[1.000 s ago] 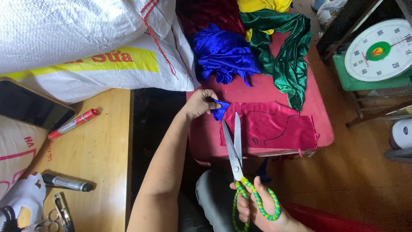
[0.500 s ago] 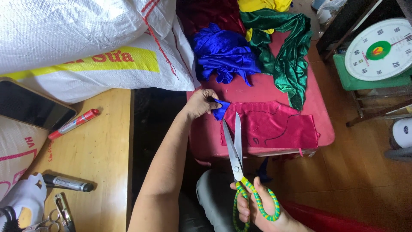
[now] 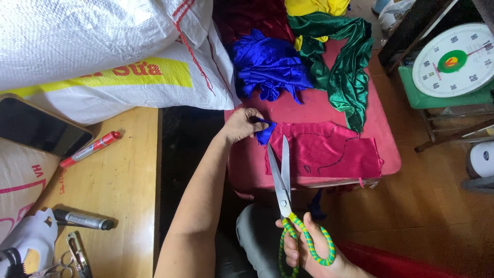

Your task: The person uses a pair of scissors to cut a small piece of blue fabric from a larger piece. They then fold the cut piece and place it on a red fabric piece on the stool. The person continues to cut and fold the blue fabric.

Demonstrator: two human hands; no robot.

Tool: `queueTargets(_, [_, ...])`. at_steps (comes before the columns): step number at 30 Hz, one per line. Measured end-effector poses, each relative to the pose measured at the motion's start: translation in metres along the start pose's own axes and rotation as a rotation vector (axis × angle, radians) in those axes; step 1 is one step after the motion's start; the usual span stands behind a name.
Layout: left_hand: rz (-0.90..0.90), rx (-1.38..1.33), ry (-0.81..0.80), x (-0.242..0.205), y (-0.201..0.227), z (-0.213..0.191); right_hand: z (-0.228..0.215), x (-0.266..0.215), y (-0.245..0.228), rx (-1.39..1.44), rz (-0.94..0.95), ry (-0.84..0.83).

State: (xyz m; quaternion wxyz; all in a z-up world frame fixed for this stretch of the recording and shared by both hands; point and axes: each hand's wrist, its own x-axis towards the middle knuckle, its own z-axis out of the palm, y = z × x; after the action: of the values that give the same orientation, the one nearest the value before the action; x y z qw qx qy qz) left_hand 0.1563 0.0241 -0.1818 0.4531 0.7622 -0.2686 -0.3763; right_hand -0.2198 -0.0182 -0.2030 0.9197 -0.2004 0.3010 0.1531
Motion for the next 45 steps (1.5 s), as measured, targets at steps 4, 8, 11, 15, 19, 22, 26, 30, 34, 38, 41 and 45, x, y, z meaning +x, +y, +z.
queueTargets(4, [-0.008, 0.08, -0.036, -0.013, 0.022, -0.002, 0.009, -0.005, -0.003, -0.029, -0.008, 0.058])
queueTargets(8, [0.044, 0.063, -0.082, 0.002, -0.001, -0.003, -0.001, 0.002, 0.003, -0.011, -0.037, -0.011])
queueTargets(11, [0.024, 0.088, -0.065, 0.003, 0.0, -0.001, 0.003, 0.0, 0.002, -0.014, -0.047, 0.021])
queueTargets(15, [0.023, 0.182, -0.024, 0.004, 0.001, 0.002, 0.006, -0.003, -0.001, -0.03, -0.025, 0.044])
queueTargets(19, [0.054, 0.242, 0.003, 0.015, -0.014, 0.002, 0.002, 0.0, 0.002, 0.003, -0.027, -0.003])
queueTargets(22, [0.038, 0.02, -0.064, 0.022, -0.03, -0.008, -0.005, 0.0, 0.007, 0.003, -0.034, -0.035])
queueTargets(26, [0.043, -0.005, -0.083, 0.016, -0.025, -0.02, -0.018, -0.001, 0.009, 0.011, -0.042, -0.013])
queueTargets(30, [-0.018, 0.012, -0.086, 0.018, -0.026, -0.021, -0.023, -0.002, 0.007, 0.02, -0.072, -0.056])
queueTargets(34, [-0.073, -0.023, -0.09, 0.015, -0.019, -0.018, -0.027, -0.002, 0.008, 0.008, -0.091, -0.058])
queueTargets(38, [-0.102, -0.019, -0.096, 0.016, -0.013, -0.014, -0.034, 0.001, 0.01, 0.035, -0.094, -0.076])
queueTargets(41, [-0.125, 0.075, -0.098, 0.018, -0.009, -0.011, -0.034, 0.002, 0.011, 0.027, -0.077, -0.052])
queueTargets(45, [-0.161, 0.079, -0.061, 0.02, -0.009, -0.006, -0.034, 0.003, 0.014, 0.005, -0.087, -0.035])
